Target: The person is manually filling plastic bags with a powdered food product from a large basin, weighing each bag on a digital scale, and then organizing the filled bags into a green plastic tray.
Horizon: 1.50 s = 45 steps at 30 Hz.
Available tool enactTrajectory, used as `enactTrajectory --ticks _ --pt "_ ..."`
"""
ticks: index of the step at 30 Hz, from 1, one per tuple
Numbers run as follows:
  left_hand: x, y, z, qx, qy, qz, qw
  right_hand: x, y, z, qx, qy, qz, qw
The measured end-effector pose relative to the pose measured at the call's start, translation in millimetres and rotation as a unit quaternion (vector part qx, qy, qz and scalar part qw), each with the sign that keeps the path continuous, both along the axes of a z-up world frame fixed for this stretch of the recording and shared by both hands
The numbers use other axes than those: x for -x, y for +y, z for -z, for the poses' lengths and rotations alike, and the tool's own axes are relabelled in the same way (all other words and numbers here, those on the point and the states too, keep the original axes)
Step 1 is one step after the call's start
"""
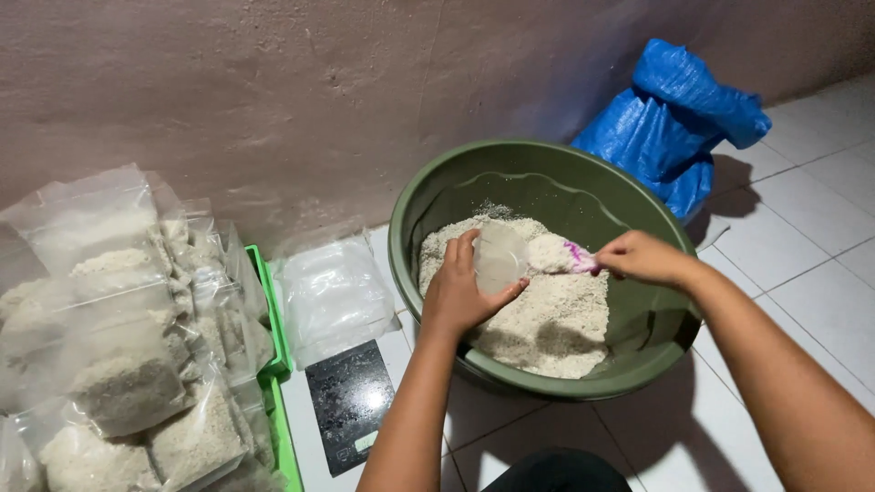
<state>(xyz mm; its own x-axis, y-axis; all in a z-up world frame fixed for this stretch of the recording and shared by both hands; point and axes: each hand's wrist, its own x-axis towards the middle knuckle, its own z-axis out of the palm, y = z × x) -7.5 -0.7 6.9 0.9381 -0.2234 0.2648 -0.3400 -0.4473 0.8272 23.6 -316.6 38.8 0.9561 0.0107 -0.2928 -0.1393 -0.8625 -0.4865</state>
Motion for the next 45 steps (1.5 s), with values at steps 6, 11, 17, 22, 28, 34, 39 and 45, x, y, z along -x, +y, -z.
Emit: enactTrajectory --ticks 6,11,17,22,28,34,39,45 --pt "-12 -13 20 -0.063 -0.068 -0.049 0.994 13 39 -90 0.052 -0.030 0.025 0.998" --pt "-2 -3 2 -0.026 -0.012 0.017 0.999 -3 69 -87 0.139 -0.027 -0.046 0.989" --pt "-7 -4 11 -0.034 -0.014 0.007 0.999 2 121 -72 0.333 -0.079 -0.115 0.932" --pt "-9 -3 12 -0.023 -0.013 0.002 1.000 36 149 -77 0.433 -0.242 -0.190 0.847" --pt "-11 -3 18 0.000 -0.013 -0.029 0.999 52 151 -112 0.395 -0.240 -0.115 0.879" --pt "-12 -6 23 0.064 -0.043 -0.076 0.994 28 106 -80 0.304 -0.145 0.058 0.940" --pt "-13 -3 25 0.123 -0.057 -0.149 0.980 -38 44 92 0.381 0.014 -0.063 0.922" --pt "-12 -4 24 0.116 -0.045 -0.141 0.982 -41 65 172 0.300 0.102 -0.197 0.928"
